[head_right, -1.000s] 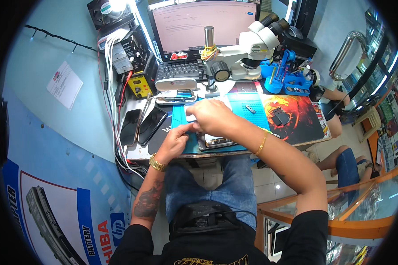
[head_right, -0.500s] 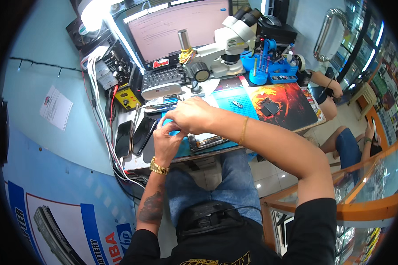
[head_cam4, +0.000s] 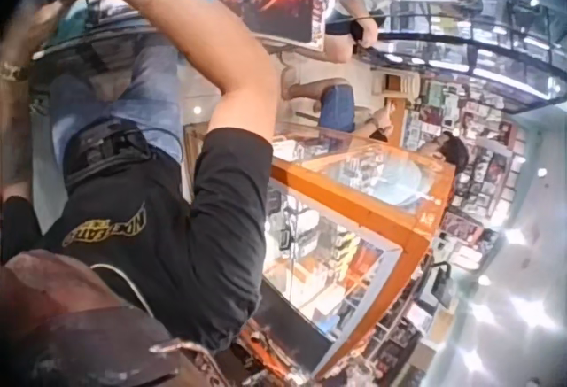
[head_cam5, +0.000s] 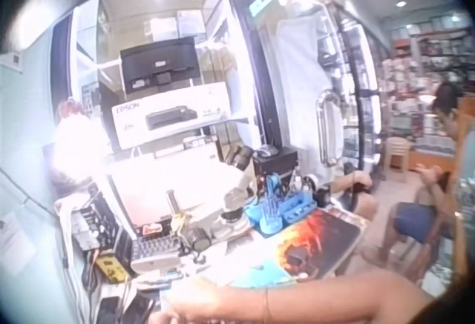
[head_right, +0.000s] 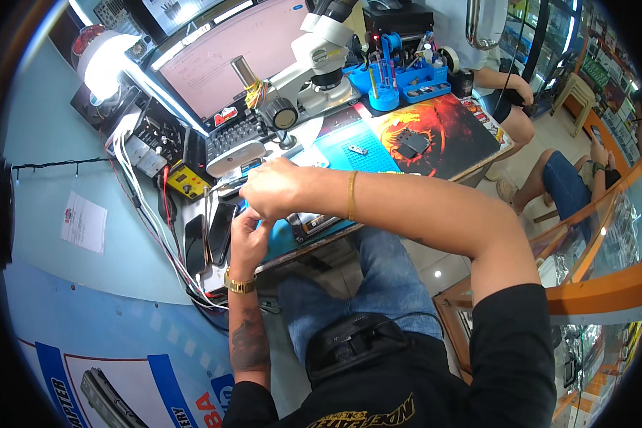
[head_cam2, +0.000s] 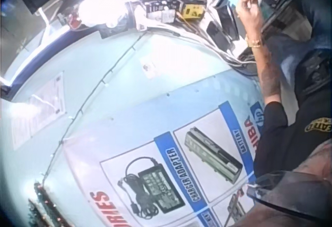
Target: The person disassembles a mobile phone using a small screwdriver and a prying tool, removing the back panel and internal components. They then use the prying tool to detach a flex cable and prepare a replacement screen component.
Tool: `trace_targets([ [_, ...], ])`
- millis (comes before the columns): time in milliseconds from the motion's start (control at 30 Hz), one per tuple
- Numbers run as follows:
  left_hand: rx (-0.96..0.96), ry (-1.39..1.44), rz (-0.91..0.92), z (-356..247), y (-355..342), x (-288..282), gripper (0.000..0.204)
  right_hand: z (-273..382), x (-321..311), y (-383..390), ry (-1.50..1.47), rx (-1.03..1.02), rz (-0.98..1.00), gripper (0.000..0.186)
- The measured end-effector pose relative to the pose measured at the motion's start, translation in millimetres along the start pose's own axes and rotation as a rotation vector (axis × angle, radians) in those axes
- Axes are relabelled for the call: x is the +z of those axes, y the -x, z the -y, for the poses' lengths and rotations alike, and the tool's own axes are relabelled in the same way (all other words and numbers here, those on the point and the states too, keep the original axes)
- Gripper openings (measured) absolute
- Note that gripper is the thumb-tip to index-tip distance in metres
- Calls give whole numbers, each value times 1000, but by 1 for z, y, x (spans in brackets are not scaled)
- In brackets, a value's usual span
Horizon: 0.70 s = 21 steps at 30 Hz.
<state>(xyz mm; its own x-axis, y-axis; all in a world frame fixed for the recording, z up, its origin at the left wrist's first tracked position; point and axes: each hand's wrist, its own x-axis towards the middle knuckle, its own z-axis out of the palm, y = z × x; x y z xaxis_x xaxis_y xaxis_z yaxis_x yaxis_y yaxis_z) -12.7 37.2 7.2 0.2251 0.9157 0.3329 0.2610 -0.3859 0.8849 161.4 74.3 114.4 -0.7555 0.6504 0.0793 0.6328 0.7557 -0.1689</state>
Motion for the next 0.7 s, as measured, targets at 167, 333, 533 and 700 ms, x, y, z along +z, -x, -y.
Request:
trace_targets([
  [167, 84, -278, -187, -19, -4, 10, 27, -3, -5, 4, 0, -52, 39, 23],
  [333, 37, -423, 40, -4, 9, 4, 36, -10, -1, 5, 15, -74, 15, 24],
  [533, 79, -508, 95, 10, 12, 5, 16, -11, -1, 6, -12, -27, 98, 34],
  [700, 96, -503, 102, 13, 11, 5, 16, -12, -2, 9, 2, 38, 105, 35],
])
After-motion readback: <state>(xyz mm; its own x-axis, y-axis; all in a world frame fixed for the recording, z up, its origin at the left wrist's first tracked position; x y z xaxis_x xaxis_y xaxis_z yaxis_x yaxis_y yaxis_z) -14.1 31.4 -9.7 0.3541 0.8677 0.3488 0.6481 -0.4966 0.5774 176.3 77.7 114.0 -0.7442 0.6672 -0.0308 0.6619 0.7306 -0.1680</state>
